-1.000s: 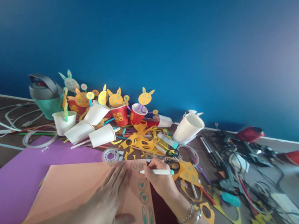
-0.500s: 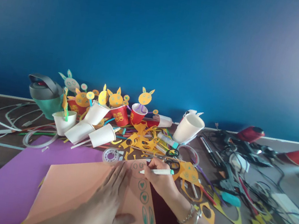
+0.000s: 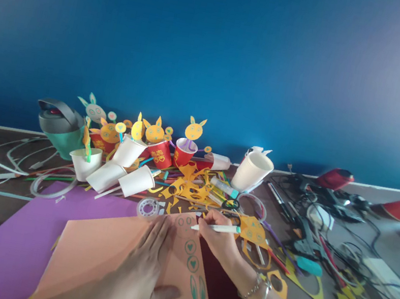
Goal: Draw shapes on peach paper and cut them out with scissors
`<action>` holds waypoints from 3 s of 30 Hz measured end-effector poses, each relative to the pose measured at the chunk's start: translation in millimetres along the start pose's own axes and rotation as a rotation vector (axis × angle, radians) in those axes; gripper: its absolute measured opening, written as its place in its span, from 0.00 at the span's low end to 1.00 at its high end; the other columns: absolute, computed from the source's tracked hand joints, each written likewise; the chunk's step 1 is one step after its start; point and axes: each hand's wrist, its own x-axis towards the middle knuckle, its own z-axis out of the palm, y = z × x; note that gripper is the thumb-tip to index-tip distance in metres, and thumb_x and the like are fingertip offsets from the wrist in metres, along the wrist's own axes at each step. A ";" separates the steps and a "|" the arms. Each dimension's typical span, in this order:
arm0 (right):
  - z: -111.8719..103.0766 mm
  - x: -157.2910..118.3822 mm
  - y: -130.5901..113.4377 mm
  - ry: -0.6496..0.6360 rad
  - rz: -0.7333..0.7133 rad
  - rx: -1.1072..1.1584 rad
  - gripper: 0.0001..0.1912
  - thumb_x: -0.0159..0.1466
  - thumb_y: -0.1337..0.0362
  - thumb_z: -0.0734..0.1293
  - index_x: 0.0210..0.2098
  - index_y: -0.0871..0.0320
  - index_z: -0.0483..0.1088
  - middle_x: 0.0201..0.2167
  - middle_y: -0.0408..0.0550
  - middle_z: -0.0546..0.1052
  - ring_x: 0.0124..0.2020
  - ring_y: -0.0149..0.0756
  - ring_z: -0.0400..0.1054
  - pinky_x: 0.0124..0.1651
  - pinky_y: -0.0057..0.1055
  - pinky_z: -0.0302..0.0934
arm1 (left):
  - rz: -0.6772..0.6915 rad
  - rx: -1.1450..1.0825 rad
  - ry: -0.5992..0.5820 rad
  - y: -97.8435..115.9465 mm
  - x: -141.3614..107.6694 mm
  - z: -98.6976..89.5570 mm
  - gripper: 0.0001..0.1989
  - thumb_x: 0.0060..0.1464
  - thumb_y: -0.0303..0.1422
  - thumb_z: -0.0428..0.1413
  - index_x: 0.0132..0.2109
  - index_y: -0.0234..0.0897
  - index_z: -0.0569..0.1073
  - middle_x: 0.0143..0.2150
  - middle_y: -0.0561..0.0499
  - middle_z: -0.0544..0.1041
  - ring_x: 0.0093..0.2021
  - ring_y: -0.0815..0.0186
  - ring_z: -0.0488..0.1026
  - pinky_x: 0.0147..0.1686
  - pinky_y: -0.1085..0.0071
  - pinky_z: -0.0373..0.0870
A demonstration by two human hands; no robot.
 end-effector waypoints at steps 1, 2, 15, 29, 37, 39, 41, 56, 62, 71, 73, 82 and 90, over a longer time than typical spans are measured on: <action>0.0 -0.3 0.3 -0.002 -0.002 -0.009 0.12 0.56 0.65 0.64 0.19 0.55 0.58 0.15 0.40 0.70 0.18 0.30 0.63 0.22 0.25 0.54 | -0.004 0.004 -0.004 0.0 0.1 0.0 0.54 0.52 0.53 0.52 0.67 0.29 0.26 0.68 0.29 0.46 0.64 0.37 0.51 0.54 0.47 0.63; 0.1 -0.7 0.3 -0.011 -0.001 -0.017 0.12 0.56 0.65 0.64 0.18 0.55 0.58 0.15 0.40 0.69 0.18 0.30 0.62 0.21 0.25 0.53 | -0.007 0.008 -0.008 0.0 0.2 -0.1 0.54 0.52 0.53 0.52 0.67 0.29 0.26 0.68 0.29 0.46 0.64 0.37 0.50 0.54 0.47 0.63; 2.0 -2.4 -0.4 -0.064 -0.019 -0.059 0.13 0.57 0.61 0.65 0.19 0.56 0.59 0.15 0.39 0.67 0.17 0.29 0.60 0.20 0.24 0.51 | -0.010 0.009 -0.031 1.0 0.4 -1.7 0.54 0.52 0.53 0.52 0.66 0.30 0.24 0.67 0.29 0.47 0.65 0.38 0.49 0.54 0.46 0.63; 1.5 -1.2 0.7 -0.034 -0.017 -0.114 0.13 0.56 0.64 0.64 0.19 0.55 0.56 0.14 0.37 0.62 0.18 0.27 0.54 0.21 0.24 0.48 | -0.005 0.022 -0.018 -1.5 -0.6 3.2 0.53 0.52 0.54 0.52 0.67 0.29 0.29 0.68 0.30 0.45 0.65 0.39 0.48 0.56 0.47 0.62; 1.3 -1.6 1.0 -0.013 -0.045 -0.114 0.12 0.55 0.64 0.64 0.19 0.55 0.56 0.15 0.38 0.64 0.19 0.28 0.56 0.22 0.25 0.49 | -0.002 0.028 -0.021 -0.3 -0.2 1.4 0.54 0.52 0.54 0.52 0.67 0.28 0.28 0.68 0.28 0.45 0.65 0.38 0.48 0.55 0.46 0.63; 0.8 -1.5 1.1 -0.006 -0.053 -0.126 0.13 0.56 0.63 0.64 0.19 0.56 0.57 0.15 0.39 0.65 0.20 0.29 0.57 0.23 0.25 0.51 | -0.003 0.034 -0.027 0.1 -0.2 1.0 0.54 0.52 0.54 0.51 0.67 0.27 0.27 0.68 0.28 0.45 0.65 0.38 0.48 0.55 0.46 0.63; 0.4 -1.4 1.6 -0.008 -0.055 -0.133 0.13 0.56 0.63 0.64 0.19 0.56 0.57 0.16 0.39 0.66 0.20 0.29 0.59 0.23 0.25 0.51 | -0.004 0.039 -0.033 0.2 -0.4 1.0 0.54 0.53 0.54 0.51 0.67 0.28 0.27 0.67 0.28 0.45 0.65 0.38 0.48 0.55 0.46 0.63; 0.0 -1.4 1.2 -0.027 -0.066 -0.102 0.12 0.56 0.65 0.64 0.19 0.56 0.58 0.16 0.39 0.67 0.19 0.28 0.59 0.23 0.24 0.52 | -0.007 0.031 -0.042 0.2 -0.1 0.5 0.53 0.52 0.54 0.51 0.67 0.29 0.26 0.67 0.29 0.47 0.65 0.39 0.48 0.55 0.46 0.63; -1.2 -0.9 -4.3 -0.005 -0.029 -0.070 0.13 0.55 0.65 0.64 0.18 0.56 0.58 0.15 0.40 0.69 0.19 0.29 0.60 0.24 0.25 0.53 | 0.008 0.026 -0.031 -0.7 0.0 2.0 0.53 0.53 0.54 0.51 0.67 0.28 0.28 0.67 0.28 0.45 0.65 0.38 0.48 0.55 0.46 0.62; 2.3 -4.2 -7.8 -0.010 -0.012 0.004 0.13 0.54 0.61 0.66 0.20 0.55 0.57 0.16 0.38 0.64 0.18 0.28 0.58 0.20 0.23 0.51 | -0.013 -0.007 -0.002 -0.5 -0.9 2.3 0.53 0.51 0.52 0.54 0.68 0.27 0.31 0.68 0.29 0.47 0.65 0.39 0.49 0.56 0.48 0.62; 3.2 -4.6 -6.3 -0.030 -0.004 -0.009 0.13 0.55 0.61 0.66 0.19 0.56 0.57 0.15 0.37 0.63 0.18 0.27 0.57 0.20 0.23 0.50 | -0.012 -0.009 0.001 -0.4 -1.1 2.2 0.53 0.51 0.52 0.54 0.68 0.27 0.33 0.68 0.29 0.46 0.65 0.38 0.49 0.56 0.48 0.62; 3.4 -4.7 -4.4 -0.066 -0.020 -0.004 0.14 0.56 0.62 0.65 0.20 0.56 0.57 0.15 0.37 0.63 0.18 0.26 0.56 0.20 0.23 0.49 | -0.020 -0.011 -0.033 0.0 -1.3 2.2 0.52 0.52 0.52 0.53 0.68 0.27 0.33 0.68 0.30 0.46 0.65 0.39 0.48 0.56 0.47 0.61; 2.6 -5.7 -5.4 -0.105 -0.034 0.030 0.14 0.55 0.61 0.66 0.20 0.56 0.57 0.17 0.38 0.64 0.19 0.28 0.61 0.23 0.24 0.57 | -0.001 -0.020 -0.010 1.1 0.8 -2.0 0.54 0.51 0.50 0.55 0.68 0.27 0.30 0.68 0.29 0.47 0.65 0.38 0.49 0.55 0.47 0.62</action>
